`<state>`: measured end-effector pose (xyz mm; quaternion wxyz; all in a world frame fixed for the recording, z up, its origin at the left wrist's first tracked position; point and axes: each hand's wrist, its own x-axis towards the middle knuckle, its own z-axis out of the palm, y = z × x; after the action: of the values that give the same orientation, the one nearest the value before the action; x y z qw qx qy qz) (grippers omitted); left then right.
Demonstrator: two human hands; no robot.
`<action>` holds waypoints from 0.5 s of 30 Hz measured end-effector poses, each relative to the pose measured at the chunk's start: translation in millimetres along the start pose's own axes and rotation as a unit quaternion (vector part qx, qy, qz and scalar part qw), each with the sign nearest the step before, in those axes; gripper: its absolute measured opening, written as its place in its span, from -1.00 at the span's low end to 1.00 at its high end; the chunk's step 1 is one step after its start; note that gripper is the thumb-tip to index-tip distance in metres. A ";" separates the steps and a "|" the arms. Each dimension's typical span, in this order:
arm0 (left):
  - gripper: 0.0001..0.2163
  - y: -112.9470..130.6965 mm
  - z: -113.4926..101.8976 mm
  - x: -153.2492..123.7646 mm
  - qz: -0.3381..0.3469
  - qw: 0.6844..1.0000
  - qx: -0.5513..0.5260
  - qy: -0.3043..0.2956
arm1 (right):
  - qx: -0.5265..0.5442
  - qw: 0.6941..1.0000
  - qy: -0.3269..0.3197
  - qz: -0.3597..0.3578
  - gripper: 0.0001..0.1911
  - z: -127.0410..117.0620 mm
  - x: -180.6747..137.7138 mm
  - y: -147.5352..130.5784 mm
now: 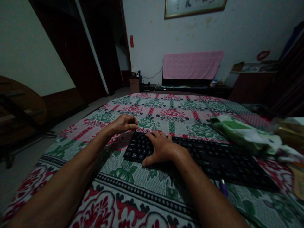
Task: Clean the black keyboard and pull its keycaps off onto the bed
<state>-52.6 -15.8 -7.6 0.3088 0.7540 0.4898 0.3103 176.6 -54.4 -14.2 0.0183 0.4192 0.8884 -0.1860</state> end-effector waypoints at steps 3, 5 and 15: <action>-0.87 1.5 -1.5 -4.4 -0.020 0.999 -0.043 -0.009 | -0.001 1.000 -0.001 -0.002 0.20 0.5 0.4 0.7; -0.88 2.8 -3.0 -7.2 -0.029 0.998 -0.055 -0.013 | -0.003 1.000 0.002 -0.003 0.21 1.0 0.8 1.1; -0.88 -7.0 3.1 -12.4 0.004 0.997 -0.071 0.005 | -0.006 1.000 0.007 0.000 0.18 0.5 -0.2 -0.3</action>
<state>-58.2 -25.6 -16.9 0.3579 0.7305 0.4649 0.3495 176.5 -54.9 -14.6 0.0146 0.4205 0.8895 -0.1779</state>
